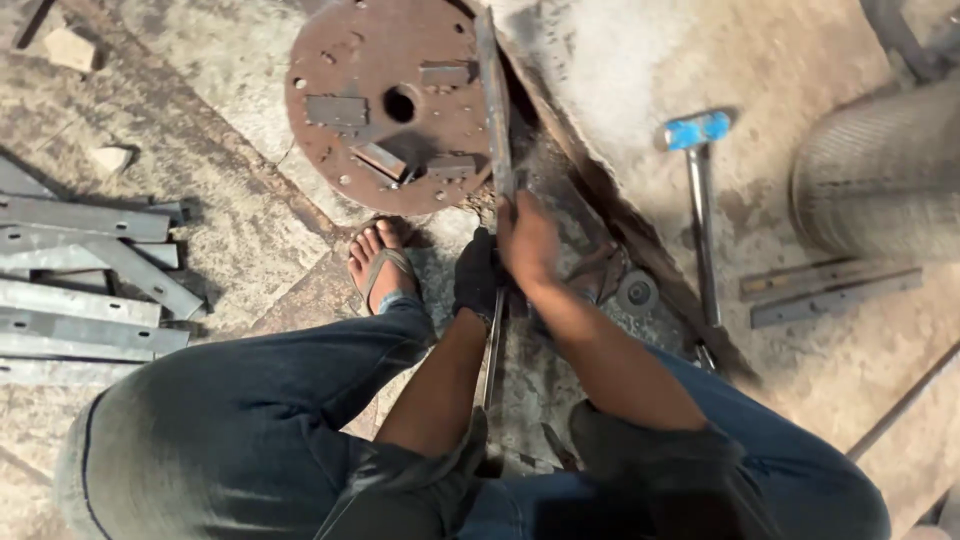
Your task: Using a hammer and metal rods to shape and test metal brackets or furniture components on a jig.
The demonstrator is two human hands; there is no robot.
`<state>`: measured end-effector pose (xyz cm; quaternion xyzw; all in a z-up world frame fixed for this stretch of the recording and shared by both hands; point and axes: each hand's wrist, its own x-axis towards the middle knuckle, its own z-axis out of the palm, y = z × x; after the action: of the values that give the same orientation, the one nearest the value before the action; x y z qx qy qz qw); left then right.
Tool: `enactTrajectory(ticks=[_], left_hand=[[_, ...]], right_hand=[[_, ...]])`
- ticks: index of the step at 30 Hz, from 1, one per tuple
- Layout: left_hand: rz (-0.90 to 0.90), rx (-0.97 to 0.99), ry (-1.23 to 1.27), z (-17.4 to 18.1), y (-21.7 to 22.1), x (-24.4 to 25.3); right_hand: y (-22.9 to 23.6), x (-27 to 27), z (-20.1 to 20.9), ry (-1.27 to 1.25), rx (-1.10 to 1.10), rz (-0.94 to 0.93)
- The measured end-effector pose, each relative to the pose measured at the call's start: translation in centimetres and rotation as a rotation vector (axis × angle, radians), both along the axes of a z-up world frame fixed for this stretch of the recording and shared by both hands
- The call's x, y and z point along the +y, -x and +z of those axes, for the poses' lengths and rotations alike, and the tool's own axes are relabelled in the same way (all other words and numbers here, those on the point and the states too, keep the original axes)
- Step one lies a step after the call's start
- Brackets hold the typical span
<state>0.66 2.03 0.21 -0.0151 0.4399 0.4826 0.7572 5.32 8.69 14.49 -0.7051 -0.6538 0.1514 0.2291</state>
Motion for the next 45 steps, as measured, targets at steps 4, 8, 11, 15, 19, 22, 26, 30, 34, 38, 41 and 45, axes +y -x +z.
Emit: enactTrajectory(ticks=[4,8,11,15,19,22,26,30,34,38,41,45], left_hand=[[0.243,-0.222,-0.174,1.1,1.4,1.6],[0.167,0.138,0.013,1.2,3.0,1.3],[-0.049,0.555,-0.017,-0.2,3.0,1.4],[-0.196,0.579,0.156,9.6,5.7,3.5],[-0.293,0.697,0.139,7.9,5.5,4.1],[-0.401,0.841,0.129,8.0,5.8,5.6],[-0.451,0.814,0.198,8.8,6.7,8.2],[-0.514,0.89,0.144,3.7,6.5,9.9],[-0.571,1.02,0.04,0.4,6.4,11.2],[-0.539,1.034,0.027,0.9,6.2,10.6],[-0.641,0.976,0.199,8.6,7.6,10.8],[-0.613,0.963,0.191,7.8,7.1,9.3]], right_hand=[[3.8,1.9,-1.3,0.094,-0.033,0.039],[4.0,3.7,-4.3,0.162,-0.096,0.228],[1.2,4.5,-1.2,0.146,0.019,0.311],[-13.1,3.6,-4.9,-0.145,-0.287,0.062],[-30.7,0.5,-9.6,-0.318,-0.771,-0.255],[-31.6,-0.9,-5.0,0.101,-0.623,-0.399],[-33.7,-2.7,-8.8,0.186,-0.427,-0.449],[-30.4,-2.0,-7.7,-0.001,-0.229,-0.496],[-21.7,-3.8,1.4,0.257,0.327,-0.686],[-13.4,-6.2,7.8,0.442,0.42,-0.554],[-8.4,-5.2,11.3,0.358,0.487,-0.294],[-2.7,-0.5,15.0,0.224,0.525,-0.085]])
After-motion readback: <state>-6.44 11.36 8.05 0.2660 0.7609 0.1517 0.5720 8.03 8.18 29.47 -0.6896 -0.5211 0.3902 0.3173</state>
